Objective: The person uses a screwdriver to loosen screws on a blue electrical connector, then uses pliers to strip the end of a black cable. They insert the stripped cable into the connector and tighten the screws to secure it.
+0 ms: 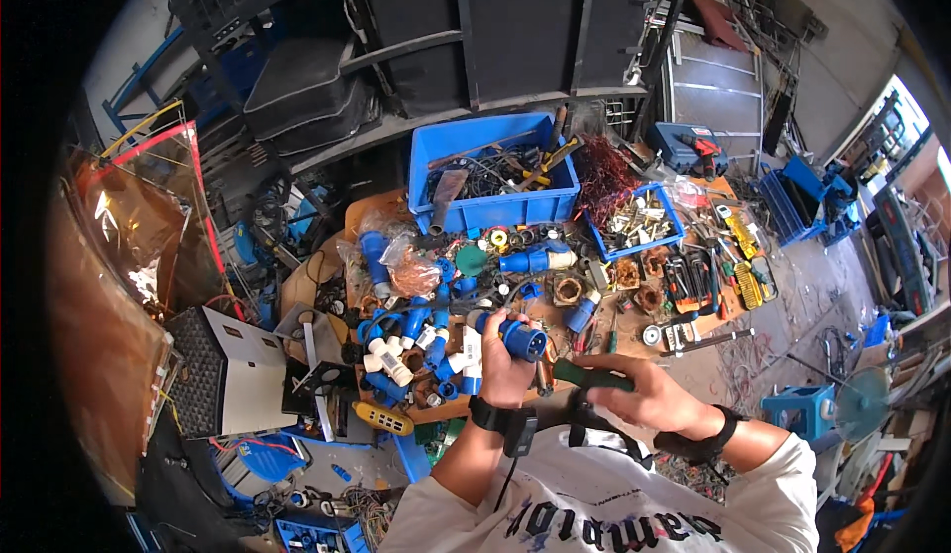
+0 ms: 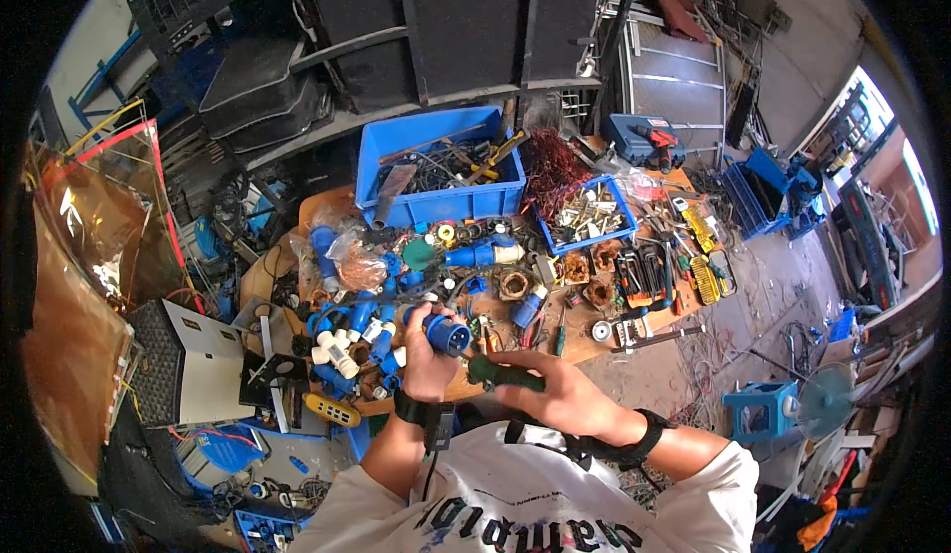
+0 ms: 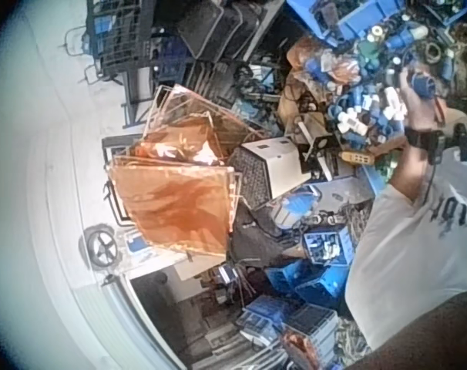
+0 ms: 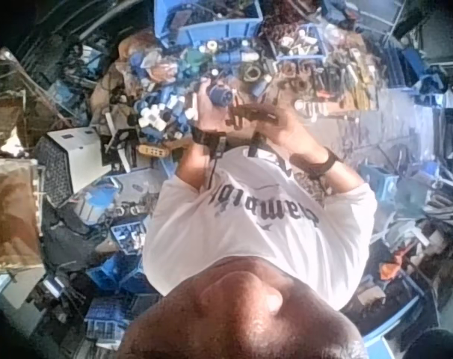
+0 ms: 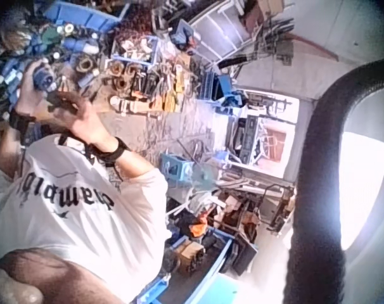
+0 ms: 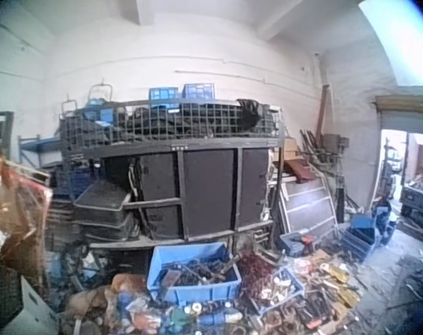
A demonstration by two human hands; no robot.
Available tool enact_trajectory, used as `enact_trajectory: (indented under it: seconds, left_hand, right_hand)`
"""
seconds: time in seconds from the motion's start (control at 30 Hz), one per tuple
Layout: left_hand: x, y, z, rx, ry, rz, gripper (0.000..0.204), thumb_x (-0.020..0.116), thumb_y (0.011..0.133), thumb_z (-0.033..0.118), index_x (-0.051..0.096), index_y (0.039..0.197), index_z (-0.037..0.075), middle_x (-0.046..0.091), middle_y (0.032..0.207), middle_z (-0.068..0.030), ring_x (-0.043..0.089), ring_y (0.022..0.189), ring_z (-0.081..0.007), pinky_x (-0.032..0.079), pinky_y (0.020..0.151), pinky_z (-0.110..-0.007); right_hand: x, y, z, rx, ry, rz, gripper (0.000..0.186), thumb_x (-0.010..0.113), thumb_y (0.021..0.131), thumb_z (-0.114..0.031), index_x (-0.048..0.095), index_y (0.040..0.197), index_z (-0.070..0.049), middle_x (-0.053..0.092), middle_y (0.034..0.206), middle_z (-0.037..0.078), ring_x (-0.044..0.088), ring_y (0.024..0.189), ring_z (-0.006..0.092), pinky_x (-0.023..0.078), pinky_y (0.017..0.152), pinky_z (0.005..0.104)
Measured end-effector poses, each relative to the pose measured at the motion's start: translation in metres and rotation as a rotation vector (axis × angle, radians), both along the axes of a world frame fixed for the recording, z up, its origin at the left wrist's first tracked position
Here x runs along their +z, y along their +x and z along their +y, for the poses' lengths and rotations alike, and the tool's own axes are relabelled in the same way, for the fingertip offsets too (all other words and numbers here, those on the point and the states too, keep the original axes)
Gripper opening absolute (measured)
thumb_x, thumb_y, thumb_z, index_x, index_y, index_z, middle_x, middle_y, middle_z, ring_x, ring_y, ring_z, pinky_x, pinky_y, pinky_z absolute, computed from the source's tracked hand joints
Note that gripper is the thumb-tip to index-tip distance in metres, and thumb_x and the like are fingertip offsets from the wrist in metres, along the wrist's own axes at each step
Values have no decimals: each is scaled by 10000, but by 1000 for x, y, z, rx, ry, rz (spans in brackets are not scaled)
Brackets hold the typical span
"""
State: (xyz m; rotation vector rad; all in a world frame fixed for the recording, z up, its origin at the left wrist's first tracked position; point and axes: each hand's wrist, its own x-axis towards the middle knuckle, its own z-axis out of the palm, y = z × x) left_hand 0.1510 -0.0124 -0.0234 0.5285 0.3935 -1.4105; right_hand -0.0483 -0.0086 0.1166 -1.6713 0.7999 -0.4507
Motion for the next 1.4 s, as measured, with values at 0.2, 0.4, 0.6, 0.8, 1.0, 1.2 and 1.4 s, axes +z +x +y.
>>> enact_trajectory:
  seconds: [0.2,0.4,0.6,0.8,1.0,1.2,1.4]
  left_hand:
    - [7,-3,3,35,-14,-20,200,616,885,228,522,831,61,581,769,-60,586,728,-199,549,702,-309]
    - [-7,-9,2,54,-3,-52,185,610,887,236,520,834,84,587,765,-47,596,709,-205,543,680,-333]
    - [2,-6,5,26,-31,-9,188,619,882,213,513,832,66,567,773,-61,574,723,-191,540,712,-310]
    - [1,3,4,55,-24,59,184,629,875,219,528,829,72,588,787,-65,588,732,-197,547,710,-332]
    - [8,3,5,64,-52,-62,189,650,870,228,532,830,85,583,779,-56,597,732,-192,551,708,-303]
    - [9,-1,6,89,-9,-140,211,626,897,279,524,853,100,587,779,-49,597,746,-196,538,718,-320]
    - [5,-1,5,59,-8,-92,205,625,893,261,519,836,95,591,779,-48,595,721,-191,535,734,-309]
  right_hand:
    - [9,2,7,-119,238,216,413,626,920,-268,538,1215,8,625,734,77,585,637,121,475,586,284]
    - [1,-2,7,52,-442,310,339,665,848,-205,609,1151,-64,649,834,127,647,722,271,515,638,365]
    - [15,1,9,169,-682,391,399,717,795,-197,593,1145,-54,627,864,138,645,760,305,522,638,392]
    - [12,1,12,-241,117,169,404,671,885,-284,551,1105,34,642,914,218,649,765,365,509,690,391]
    - [3,-1,8,-98,-181,397,337,656,884,-285,575,1047,-2,638,676,170,657,640,304,489,575,372]
    - [-4,1,16,-50,-566,377,281,708,827,-213,596,1033,-59,630,765,133,645,654,302,498,545,380]
    - [3,1,14,58,-801,329,373,722,796,-229,581,1109,-83,583,808,147,620,709,328,502,606,406]
